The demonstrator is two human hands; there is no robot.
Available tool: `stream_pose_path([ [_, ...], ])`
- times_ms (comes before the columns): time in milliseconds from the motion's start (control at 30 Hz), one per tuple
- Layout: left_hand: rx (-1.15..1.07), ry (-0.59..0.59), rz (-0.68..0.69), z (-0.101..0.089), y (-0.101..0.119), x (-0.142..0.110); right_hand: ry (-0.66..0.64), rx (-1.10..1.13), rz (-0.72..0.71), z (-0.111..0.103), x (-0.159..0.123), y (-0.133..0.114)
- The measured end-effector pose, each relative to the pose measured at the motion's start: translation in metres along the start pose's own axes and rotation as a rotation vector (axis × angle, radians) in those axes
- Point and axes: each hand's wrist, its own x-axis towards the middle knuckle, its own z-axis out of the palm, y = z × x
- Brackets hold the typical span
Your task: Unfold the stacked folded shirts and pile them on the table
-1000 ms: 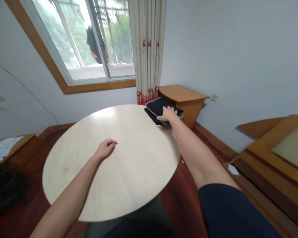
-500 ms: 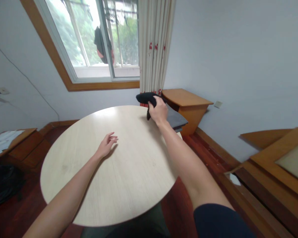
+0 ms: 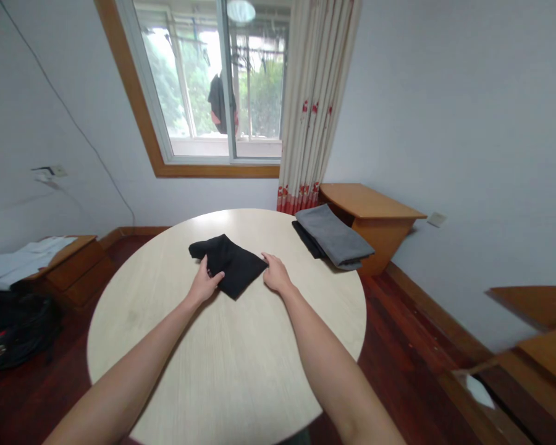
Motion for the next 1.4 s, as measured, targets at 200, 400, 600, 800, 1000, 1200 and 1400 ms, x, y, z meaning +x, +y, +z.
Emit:
stream_pose_path([
  [200,-0.363,-0.005,-0.093,0.001,0.033,-0.003,-0.061,0.285,-0.043,0.004,-0.004,0.0],
  [400,-0.656,0.086,-0.232,-0.026,0.07,-0.002,0.106,0.752,-0.028,-0.016,-0.006,-0.031],
  [600,-0.478,-0.131,-0.009,-0.013,0.057,-0.012,0.085,0.973,0.022,-0.011,-0.014,-0.055],
  [800,-0.066,-0.237,0.071,0.018,0.039,-0.029,-0.032,0.898,-0.031,0.007,-0.017,-0.052],
  [1000,-0.186,-0.236,0.135,0.02,0.057,-0.028,0.035,0.953,-0.024,0.009,-0.02,-0.063],
  [1200,-0.439,-0.443,-0.028,-0.025,0.094,-0.022,0.195,1.035,-0.074,-0.016,-0.021,-0.084],
  [1400,-0.943,-0.029,-0.074,-0.069,0.108,-0.012,0.273,1.244,0.03,-0.066,-0.01,-0.055],
])
